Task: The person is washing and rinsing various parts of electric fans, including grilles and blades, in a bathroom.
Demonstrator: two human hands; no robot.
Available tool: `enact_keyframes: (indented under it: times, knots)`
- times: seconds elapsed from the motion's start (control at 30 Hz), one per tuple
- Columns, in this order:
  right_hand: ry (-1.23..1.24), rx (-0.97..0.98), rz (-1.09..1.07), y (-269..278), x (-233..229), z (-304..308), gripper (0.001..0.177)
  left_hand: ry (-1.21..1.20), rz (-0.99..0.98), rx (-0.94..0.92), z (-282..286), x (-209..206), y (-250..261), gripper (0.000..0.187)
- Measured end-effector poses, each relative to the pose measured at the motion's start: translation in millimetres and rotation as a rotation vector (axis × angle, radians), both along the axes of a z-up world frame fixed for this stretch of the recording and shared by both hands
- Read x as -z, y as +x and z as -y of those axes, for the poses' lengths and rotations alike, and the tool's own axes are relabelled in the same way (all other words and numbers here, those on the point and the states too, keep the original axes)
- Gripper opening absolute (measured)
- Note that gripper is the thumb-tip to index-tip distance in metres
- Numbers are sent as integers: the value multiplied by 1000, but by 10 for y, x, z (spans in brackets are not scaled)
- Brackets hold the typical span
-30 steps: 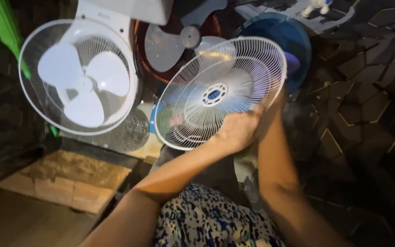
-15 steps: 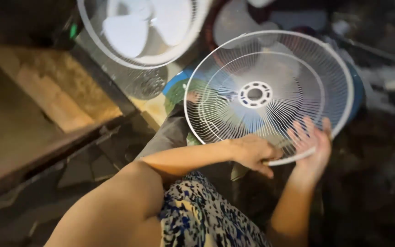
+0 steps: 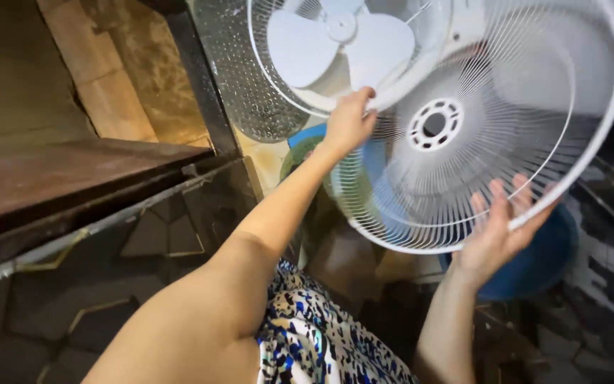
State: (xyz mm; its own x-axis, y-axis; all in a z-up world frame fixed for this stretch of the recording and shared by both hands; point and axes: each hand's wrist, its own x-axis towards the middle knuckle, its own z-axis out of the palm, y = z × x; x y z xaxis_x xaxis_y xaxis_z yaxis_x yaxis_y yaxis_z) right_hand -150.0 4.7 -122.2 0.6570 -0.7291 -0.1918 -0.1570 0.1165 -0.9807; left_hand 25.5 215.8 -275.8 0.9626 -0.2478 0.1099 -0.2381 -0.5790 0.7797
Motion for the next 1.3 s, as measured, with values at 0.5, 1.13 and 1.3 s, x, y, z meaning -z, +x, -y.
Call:
enact_keyframes:
  times: [0.5, 1.13, 1.3]
  knots:
    - [-10, 30, -28, 1404, 537, -302, 70, -1021, -697, -1348, -246, 2909, 1176, 37]
    - [1, 18, 105, 1273, 267, -16, 65, -1329, -620, -1091, -639, 1454, 1380, 22]
    - [219, 38, 153, 1332, 68, -85, 66, -467, -62, -641, -709, 494, 1210, 14]
